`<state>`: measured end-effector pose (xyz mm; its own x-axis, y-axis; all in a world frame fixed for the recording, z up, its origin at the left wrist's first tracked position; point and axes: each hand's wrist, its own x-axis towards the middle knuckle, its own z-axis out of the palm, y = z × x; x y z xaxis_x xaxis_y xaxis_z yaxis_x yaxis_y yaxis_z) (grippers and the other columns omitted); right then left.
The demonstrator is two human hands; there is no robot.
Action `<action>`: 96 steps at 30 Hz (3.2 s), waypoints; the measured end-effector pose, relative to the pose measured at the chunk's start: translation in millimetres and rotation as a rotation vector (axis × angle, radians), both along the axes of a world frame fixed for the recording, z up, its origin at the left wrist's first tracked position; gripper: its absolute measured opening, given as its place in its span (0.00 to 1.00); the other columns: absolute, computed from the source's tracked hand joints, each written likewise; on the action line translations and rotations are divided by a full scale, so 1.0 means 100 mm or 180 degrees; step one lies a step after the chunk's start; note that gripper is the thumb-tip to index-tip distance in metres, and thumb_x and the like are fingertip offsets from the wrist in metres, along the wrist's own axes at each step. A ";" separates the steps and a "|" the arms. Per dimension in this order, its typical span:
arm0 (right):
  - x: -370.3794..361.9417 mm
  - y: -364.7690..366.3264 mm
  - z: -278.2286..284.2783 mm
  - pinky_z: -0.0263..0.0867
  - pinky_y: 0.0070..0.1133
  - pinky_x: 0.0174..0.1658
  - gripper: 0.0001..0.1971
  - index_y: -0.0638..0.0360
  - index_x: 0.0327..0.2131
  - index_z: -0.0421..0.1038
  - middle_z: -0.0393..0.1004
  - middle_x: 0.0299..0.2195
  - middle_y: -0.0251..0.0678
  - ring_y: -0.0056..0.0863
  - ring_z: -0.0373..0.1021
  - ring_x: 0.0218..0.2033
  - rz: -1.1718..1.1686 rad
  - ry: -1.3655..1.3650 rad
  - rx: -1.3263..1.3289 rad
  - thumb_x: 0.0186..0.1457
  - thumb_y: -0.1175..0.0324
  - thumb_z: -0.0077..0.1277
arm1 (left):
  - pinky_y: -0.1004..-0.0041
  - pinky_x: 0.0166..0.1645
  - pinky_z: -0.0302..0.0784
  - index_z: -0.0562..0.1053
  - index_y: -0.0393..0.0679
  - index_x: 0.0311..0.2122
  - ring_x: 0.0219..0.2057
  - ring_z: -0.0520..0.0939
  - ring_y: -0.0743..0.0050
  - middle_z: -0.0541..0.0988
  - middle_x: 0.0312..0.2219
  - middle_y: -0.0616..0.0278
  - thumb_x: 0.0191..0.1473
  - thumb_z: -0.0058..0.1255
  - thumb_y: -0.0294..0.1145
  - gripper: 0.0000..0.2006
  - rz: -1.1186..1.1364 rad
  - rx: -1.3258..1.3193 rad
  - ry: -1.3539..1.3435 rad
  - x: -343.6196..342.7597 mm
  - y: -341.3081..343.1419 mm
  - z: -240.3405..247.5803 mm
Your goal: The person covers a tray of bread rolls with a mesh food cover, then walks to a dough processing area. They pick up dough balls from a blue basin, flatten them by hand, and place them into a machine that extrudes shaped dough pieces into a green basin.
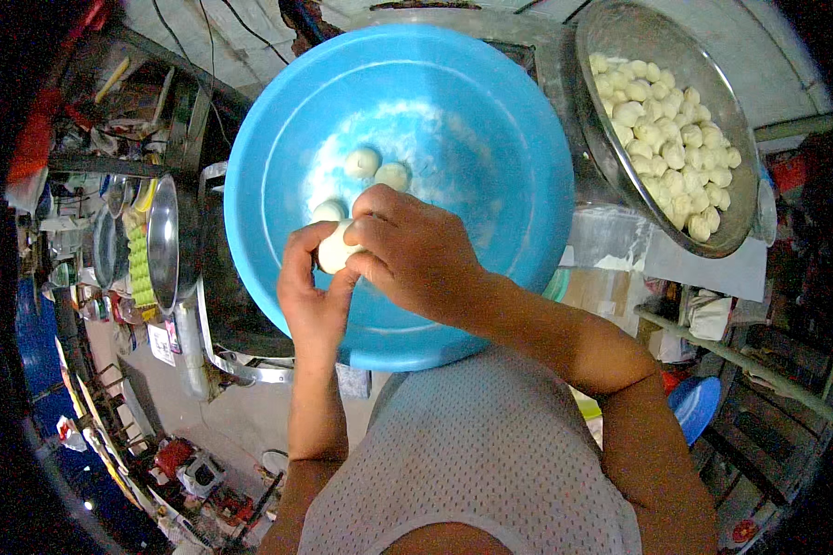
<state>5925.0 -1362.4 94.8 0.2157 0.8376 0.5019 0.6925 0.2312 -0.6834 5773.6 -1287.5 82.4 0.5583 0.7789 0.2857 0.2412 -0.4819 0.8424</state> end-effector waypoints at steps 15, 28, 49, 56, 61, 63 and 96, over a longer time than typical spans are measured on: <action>0.10 -0.08 0.08 0.71 0.32 0.34 0.05 0.56 0.30 0.67 0.71 0.35 0.38 0.40 0.73 0.33 -0.0035 0.0585 -0.0044 0.50 0.70 0.53 | 0.76 0.45 0.73 0.72 0.38 0.45 0.39 0.77 0.75 0.76 0.40 0.62 0.45 0.66 0.24 0.21 -0.0022 -0.0358 0.0000 0.00 0.01 -0.05; 0.19 -0.10 0.09 0.70 0.26 0.36 0.04 0.58 0.29 0.69 0.72 0.41 0.37 0.35 0.73 0.34 -0.0024 0.1003 -0.0332 0.50 0.75 0.55 | 0.71 0.45 0.73 0.73 0.39 0.43 0.39 0.79 0.66 0.78 0.37 0.57 0.45 0.65 0.25 0.18 0.0102 -0.0912 -0.0174 0.06 -0.04 -0.02; 0.99 -1.94 -0.58 0.62 0.18 0.33 0.07 0.60 0.34 0.69 0.71 0.30 0.29 0.18 0.63 0.27 -0.1996 0.2102 -0.1020 0.62 0.66 0.47 | 0.71 0.30 0.75 0.69 0.41 0.49 0.32 0.78 0.67 0.78 0.39 0.57 0.63 0.46 0.43 0.17 0.0116 -0.3992 -0.2137 0.00 0.27 -0.23; 0.76 -2.47 -1.31 0.67 0.23 0.38 0.10 0.62 0.39 0.71 0.75 0.34 0.35 0.24 0.70 0.31 -0.2486 0.1104 -0.2739 0.55 0.68 0.55 | 0.68 0.34 0.80 0.68 0.39 0.53 0.34 0.79 0.61 0.77 0.42 0.54 0.63 0.45 0.43 0.20 0.0221 -0.4235 -0.2371 0.06 0.25 -0.27; 0.87 -2.00 -0.67 0.67 0.20 0.38 0.08 0.63 0.38 0.72 0.74 0.33 0.36 0.23 0.70 0.32 -0.2375 0.0909 -0.0985 0.54 0.80 0.53 | 0.63 0.40 0.83 0.68 0.39 0.53 0.35 0.80 0.59 0.77 0.43 0.53 0.63 0.45 0.43 0.20 0.0049 -0.4391 -0.2597 0.10 0.18 -0.25; 0.73 -1.60 -0.26 0.68 0.19 0.37 0.09 0.62 0.38 0.73 0.74 0.32 0.37 0.22 0.70 0.32 -0.2062 0.0734 -0.0634 0.52 0.82 0.54 | 0.62 0.42 0.84 0.68 0.40 0.53 0.37 0.80 0.58 0.77 0.43 0.53 0.63 0.45 0.42 0.19 0.0019 -0.4435 -0.2668 0.12 0.14 -0.27; 0.26 -0.02 -0.06 0.65 0.22 0.31 0.11 0.64 0.39 0.73 0.72 0.29 0.36 0.23 0.68 0.28 -0.0315 0.1482 -0.0437 0.53 0.69 0.56 | 0.77 0.43 0.72 0.69 0.40 0.41 0.38 0.77 0.80 0.77 0.38 0.63 0.58 0.56 0.37 0.14 -0.0087 -0.2775 -0.1772 0.24 -0.15 -0.17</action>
